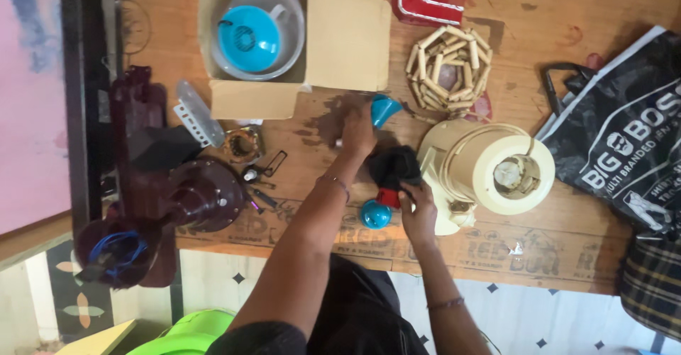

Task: The person assembles various plastic components of a blender by hand, fitting the blue blades and white housing together before placing the assembly into a box.

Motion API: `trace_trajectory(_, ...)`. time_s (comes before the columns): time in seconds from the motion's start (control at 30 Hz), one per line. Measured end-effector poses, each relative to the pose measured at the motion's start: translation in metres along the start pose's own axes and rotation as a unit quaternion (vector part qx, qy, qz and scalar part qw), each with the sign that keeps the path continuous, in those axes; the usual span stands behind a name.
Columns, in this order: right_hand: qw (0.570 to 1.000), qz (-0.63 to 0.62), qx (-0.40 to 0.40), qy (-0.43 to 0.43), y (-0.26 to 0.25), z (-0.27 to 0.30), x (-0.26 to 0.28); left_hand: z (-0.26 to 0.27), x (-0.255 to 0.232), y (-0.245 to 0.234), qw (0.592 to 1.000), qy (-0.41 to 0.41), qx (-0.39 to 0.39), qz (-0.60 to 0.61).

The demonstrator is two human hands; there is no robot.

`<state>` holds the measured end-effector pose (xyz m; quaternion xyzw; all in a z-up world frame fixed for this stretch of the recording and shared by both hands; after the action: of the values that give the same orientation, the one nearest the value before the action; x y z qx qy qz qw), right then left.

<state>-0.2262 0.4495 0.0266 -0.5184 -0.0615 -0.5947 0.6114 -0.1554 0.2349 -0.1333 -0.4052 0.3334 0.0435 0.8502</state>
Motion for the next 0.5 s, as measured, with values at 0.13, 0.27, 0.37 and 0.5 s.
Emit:
trace_trajectory(0.13, 0.994, -0.061, -0.041, 0.075, -0.016, 0.029, 0.013, -0.026, -0.009, 0.027, 0.999, -0.026, 0.021, -0.006)
trace_trajectory(0.27, 0.987, -0.132, -0.079, 0.046, -0.034, 0.029, 0.031, -0.025, -0.012, 0.016, 0.999, -0.033, 0.001, 0.042)
trace_trajectory(0.37, 0.983, -0.136, -0.118, -0.013, -0.054, 0.021, 0.061, 0.008, -0.038, -0.035, 0.992, 0.017, -0.048, 0.12)
trace_trajectory(0.5, 0.971, 0.023, -0.169, -0.167, -0.065, 0.003, 0.127, 0.092, -0.108, -0.12, 0.962, 0.129, -0.125, 0.205)
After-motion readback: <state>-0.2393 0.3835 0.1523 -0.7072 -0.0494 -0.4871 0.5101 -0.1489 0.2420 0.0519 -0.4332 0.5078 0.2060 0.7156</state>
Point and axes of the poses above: each hand's wrist, its own z-axis away from the middle knuckle, its own y-axis out of the palm, x = y × z, the point moved 9 cm from there along -z, towards the middle knuckle, and after that the axes turned 8 degrees about x, right-handed, at the moved point
